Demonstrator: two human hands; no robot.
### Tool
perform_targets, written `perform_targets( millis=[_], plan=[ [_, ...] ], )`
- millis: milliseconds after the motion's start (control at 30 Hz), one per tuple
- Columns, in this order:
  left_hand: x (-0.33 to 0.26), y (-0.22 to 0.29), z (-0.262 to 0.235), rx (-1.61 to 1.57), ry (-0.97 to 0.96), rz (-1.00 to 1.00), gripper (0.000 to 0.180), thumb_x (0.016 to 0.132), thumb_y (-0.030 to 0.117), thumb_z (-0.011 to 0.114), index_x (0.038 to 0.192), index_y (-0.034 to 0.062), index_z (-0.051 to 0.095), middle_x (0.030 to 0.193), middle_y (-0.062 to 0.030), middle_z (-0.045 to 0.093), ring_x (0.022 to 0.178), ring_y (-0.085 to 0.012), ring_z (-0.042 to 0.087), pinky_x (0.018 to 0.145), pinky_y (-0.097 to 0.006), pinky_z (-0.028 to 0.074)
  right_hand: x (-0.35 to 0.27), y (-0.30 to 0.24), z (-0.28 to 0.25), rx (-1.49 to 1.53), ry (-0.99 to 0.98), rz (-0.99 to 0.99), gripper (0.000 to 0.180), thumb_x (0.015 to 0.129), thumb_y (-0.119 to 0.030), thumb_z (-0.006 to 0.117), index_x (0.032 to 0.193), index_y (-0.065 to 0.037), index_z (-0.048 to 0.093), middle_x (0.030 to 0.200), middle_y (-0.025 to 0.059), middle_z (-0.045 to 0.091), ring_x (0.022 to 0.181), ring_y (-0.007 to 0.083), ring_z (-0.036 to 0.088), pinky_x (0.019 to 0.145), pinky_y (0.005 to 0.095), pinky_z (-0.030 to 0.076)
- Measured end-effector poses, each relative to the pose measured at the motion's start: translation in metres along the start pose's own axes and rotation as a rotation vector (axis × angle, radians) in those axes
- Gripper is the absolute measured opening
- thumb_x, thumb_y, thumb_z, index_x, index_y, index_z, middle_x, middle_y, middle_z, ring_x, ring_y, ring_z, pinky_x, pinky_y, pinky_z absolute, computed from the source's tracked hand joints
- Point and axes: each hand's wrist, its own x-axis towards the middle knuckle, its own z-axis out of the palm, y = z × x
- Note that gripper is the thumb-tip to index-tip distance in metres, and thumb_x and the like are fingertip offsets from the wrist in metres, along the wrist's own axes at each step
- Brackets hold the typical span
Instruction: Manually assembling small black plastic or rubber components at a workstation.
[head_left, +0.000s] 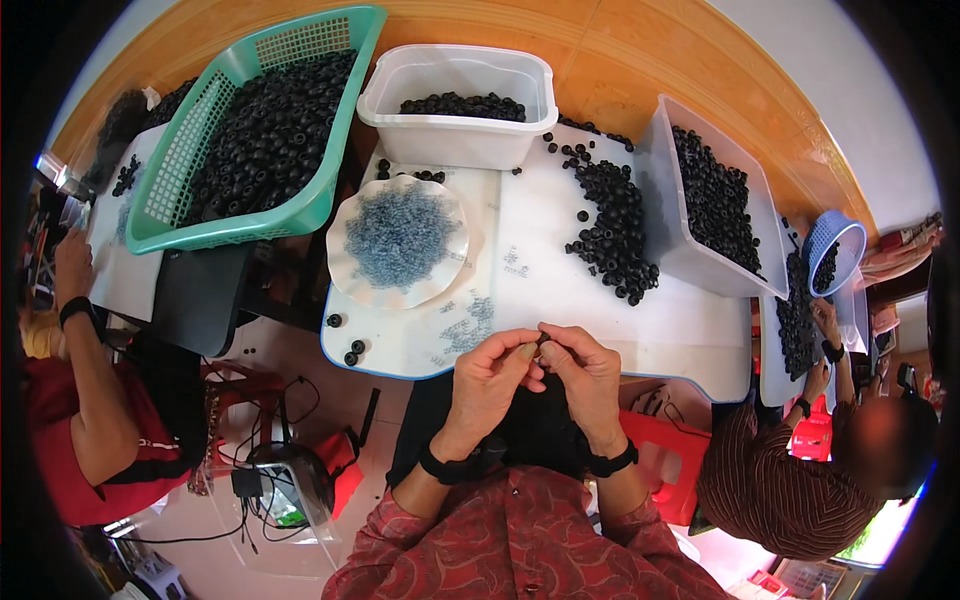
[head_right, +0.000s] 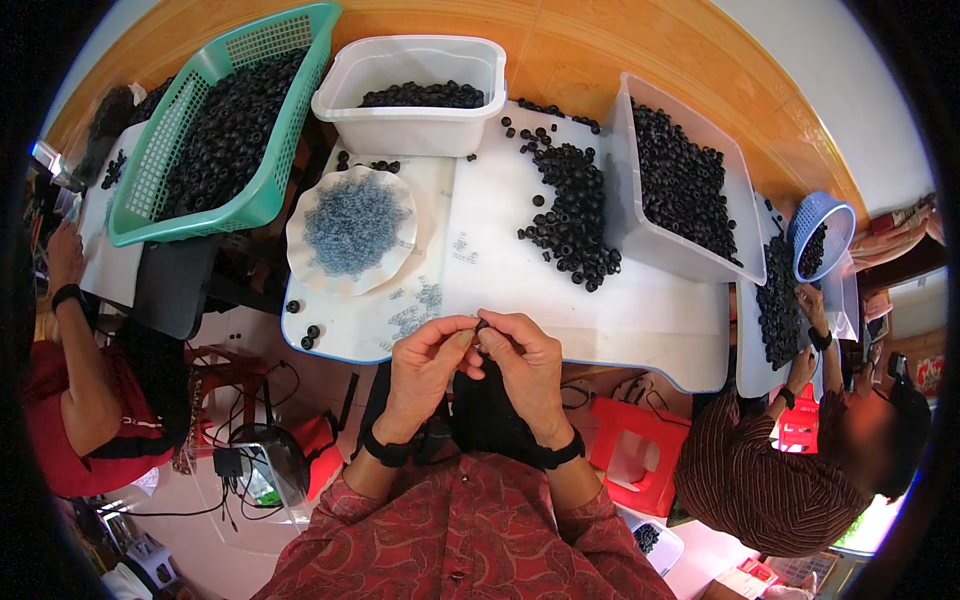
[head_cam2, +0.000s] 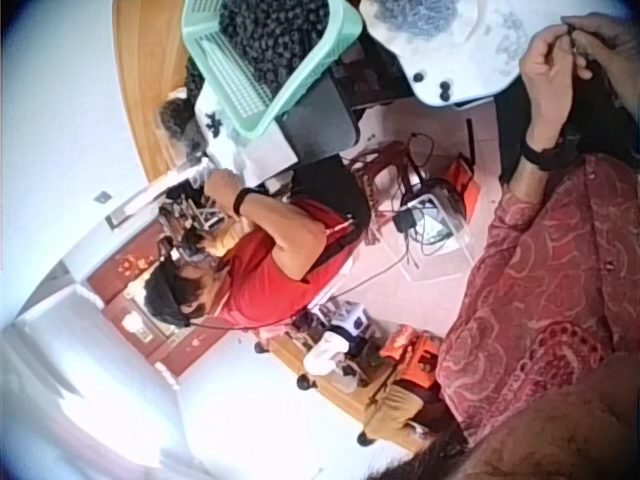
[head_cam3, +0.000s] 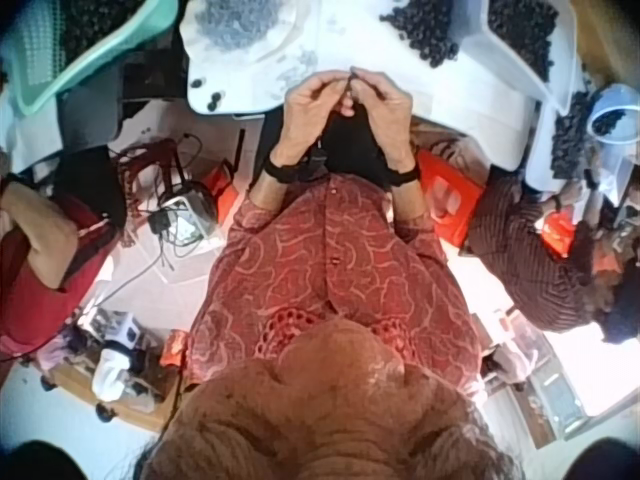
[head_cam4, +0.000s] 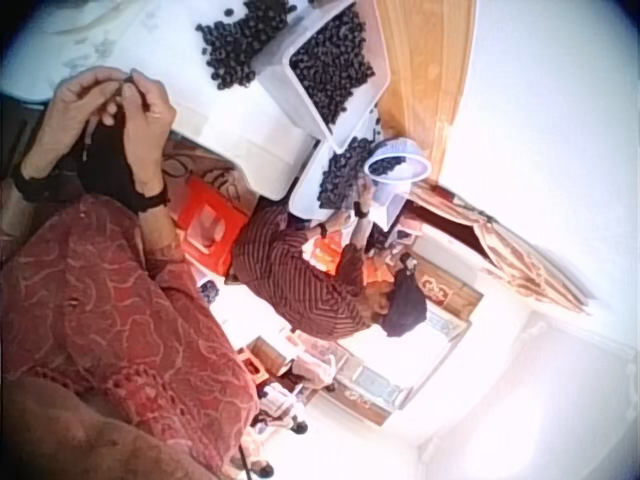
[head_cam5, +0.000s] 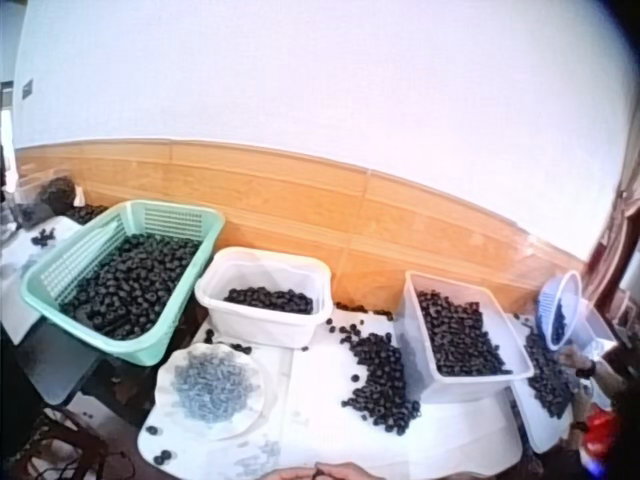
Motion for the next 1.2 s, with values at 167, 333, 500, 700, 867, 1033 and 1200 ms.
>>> perform_targets(
  millis=[167,333,500,700,867,1033,1200],
  plan=[
    [0.0,-0.001,-0.003,0.047,-0.003,0.029,0.02,0.097,0.007,0.057,0.114,-0.0021,0.064,0.089,-0.006,0.066,0.073,-0.0104,0.064,0.064,-0.025,0.057,-0.001,-0.006,0.004,-0.027,-0.009,0.015,0.023,0.091,0.002,0.063,0.113,0.0,0.068,0.096,0.0035,0.066,0.084,0.009,0.061,0.075,0.0215,0.049],
    [0.0,0.0,0.0,0.076,-0.003,0.056,0.02,0.097,0.007,0.057,0.114,-0.0015,0.064,0.089,-0.0061,0.067,0.073,-0.0103,0.064,0.065,-0.024,0.056,-0.002,-0.001,0.004,0.049,0.014,0.058,0.022,0.091,0.002,0.063,0.112,0.001,0.068,0.093,0.0035,0.067,0.083,0.008,0.061,0.076,0.0212,0.049],
    [-0.002,0.005,-0.001,0.085,-0.031,0.022,0.02,0.097,0.007,0.057,0.114,-0.0015,0.064,0.089,-0.0066,0.067,0.073,-0.0107,0.064,0.065,-0.024,0.056,-0.001,-0.005,0.003,0.125,0.009,0.115,0.02,0.091,0.0,0.063,0.111,0.001,0.067,0.089,0.0032,0.068,0.082,0.0071,0.06,0.075,0.0222,0.05],
    [0.002,0.002,-0.004,-0.199,-0.017,-0.048,0.021,0.098,0.009,0.057,0.115,-0.0018,0.062,0.094,-0.0072,0.066,0.077,-0.0114,0.064,0.067,-0.027,0.058,0.001,-0.007,0.002,0.239,0.0,0.102,0.018,0.092,-0.003,0.063,0.109,0.0,0.067,0.091,0.0037,0.069,0.082,0.008,0.061,0.075,0.0222,0.049],
    [0.005,-0.001,-0.01,-0.344,-0.057,-0.103,0.022,0.098,0.01,0.055,0.116,-0.0007,0.061,0.097,-0.0076,0.066,0.079,-0.0123,0.064,0.069,-0.029,0.058,0.001,-0.006,0.001,0.268,-0.017,0.098,0.017,0.092,-0.002,0.063,0.108,-0.001,0.068,0.094,0.0028,0.068,0.084,0.0086,0.061,0.077,0.022,0.048],
    [0.007,-0.002,-0.012,-0.413,-0.076,-0.104,0.025,0.099,0.009,0.054,0.12,-0.0019,0.06,0.101,-0.0098,0.067,0.084,-0.0145,0.066,0.075,-0.03,0.058,0.001,-0.01,0.004,0.215,-0.011,0.02,0.017,0.09,0.002,0.063,0.106,0.001,0.068,0.098,0.0033,0.064,0.09,0.0107,0.061,0.08,0.0227,0.048],
    [0.004,0.005,-0.009,-0.494,-0.126,-0.105,0.028,0.099,0.009,0.053,0.123,-0.003,0.059,0.105,-0.012,0.066,0.09,-0.0169,0.067,0.08,-0.032,0.059,0.0,-0.008,0.004,0.213,0.009,-0.033,0.017,0.088,0.005,0.064,0.104,0.001,0.069,0.099,0.0041,0.063,0.092,0.0128,0.061,0.084,0.0233,0.047]
  ],
)
